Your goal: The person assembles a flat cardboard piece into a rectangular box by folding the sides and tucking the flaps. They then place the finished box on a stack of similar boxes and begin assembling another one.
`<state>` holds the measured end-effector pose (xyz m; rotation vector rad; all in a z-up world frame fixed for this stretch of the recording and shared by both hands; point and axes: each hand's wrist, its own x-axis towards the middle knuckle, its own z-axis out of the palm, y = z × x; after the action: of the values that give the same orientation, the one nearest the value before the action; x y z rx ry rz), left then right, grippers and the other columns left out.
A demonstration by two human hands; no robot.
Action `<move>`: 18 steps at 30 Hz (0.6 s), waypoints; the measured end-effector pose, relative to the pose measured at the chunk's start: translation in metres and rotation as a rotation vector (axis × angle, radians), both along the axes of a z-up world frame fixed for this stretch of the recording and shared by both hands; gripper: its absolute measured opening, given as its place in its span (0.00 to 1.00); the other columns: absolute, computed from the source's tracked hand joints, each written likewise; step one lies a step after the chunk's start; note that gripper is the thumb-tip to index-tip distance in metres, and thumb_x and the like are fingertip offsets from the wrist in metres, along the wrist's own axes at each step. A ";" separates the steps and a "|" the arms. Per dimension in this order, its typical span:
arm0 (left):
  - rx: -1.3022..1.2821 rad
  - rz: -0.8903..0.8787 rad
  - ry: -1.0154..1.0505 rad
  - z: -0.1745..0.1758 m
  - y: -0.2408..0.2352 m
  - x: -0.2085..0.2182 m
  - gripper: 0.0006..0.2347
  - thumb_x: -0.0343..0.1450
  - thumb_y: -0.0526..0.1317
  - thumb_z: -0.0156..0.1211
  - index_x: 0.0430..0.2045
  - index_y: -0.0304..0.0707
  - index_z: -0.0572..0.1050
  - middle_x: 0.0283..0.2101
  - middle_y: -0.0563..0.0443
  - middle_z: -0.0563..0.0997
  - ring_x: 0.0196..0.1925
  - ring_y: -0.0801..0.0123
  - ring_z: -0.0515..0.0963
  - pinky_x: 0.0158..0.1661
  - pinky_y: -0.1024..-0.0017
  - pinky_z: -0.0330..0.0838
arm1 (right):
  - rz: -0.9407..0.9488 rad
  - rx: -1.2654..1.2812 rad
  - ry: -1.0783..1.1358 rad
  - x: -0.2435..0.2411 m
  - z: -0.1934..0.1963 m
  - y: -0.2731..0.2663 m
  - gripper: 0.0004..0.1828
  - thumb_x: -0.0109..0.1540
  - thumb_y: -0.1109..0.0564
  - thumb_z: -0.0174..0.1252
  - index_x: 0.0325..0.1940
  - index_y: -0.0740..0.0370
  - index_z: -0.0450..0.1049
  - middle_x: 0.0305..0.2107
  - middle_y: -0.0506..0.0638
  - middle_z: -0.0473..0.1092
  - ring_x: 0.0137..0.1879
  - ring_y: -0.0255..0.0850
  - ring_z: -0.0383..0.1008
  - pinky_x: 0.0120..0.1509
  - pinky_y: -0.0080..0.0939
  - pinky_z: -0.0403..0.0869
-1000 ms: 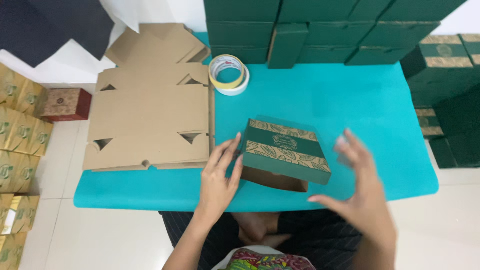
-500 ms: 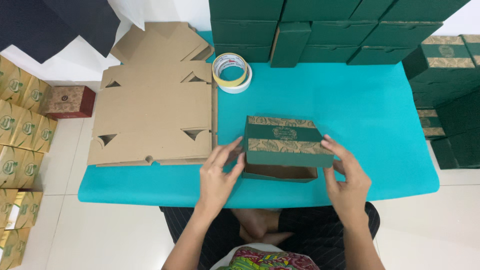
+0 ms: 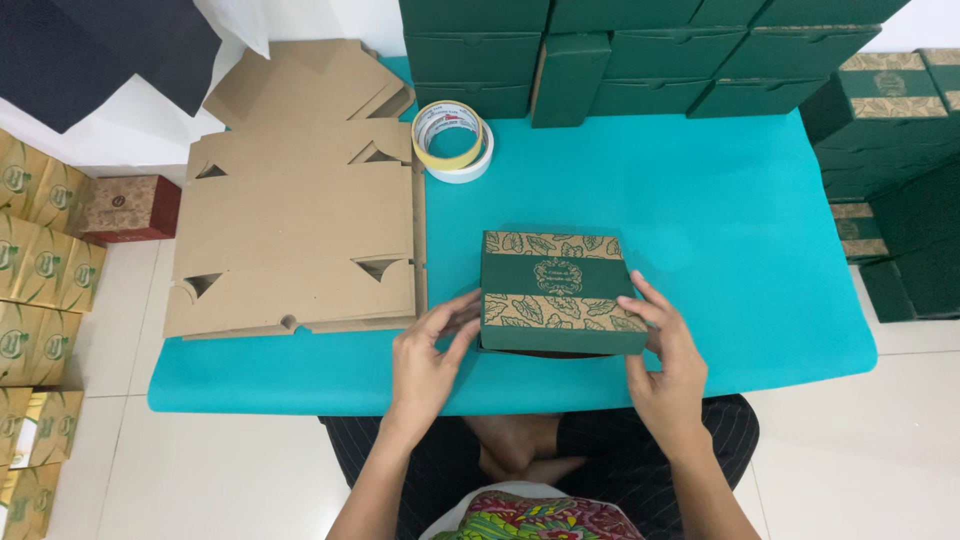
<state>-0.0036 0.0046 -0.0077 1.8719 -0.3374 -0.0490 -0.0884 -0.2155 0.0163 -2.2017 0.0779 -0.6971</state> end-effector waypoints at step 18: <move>0.318 -0.212 -0.459 0.009 0.010 0.007 0.24 0.70 0.54 0.56 0.61 0.48 0.70 0.42 0.40 0.81 0.46 0.45 0.81 0.45 0.55 0.74 | 0.171 -0.203 0.065 -0.002 -0.020 -0.020 0.20 0.64 0.52 0.51 0.59 0.54 0.71 0.64 0.55 0.61 0.71 0.55 0.62 0.67 0.55 0.69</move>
<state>0.0035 0.0141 0.0011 2.1457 -0.8864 0.1975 -0.0909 -0.2357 -0.0038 -2.3916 -0.1535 -0.5579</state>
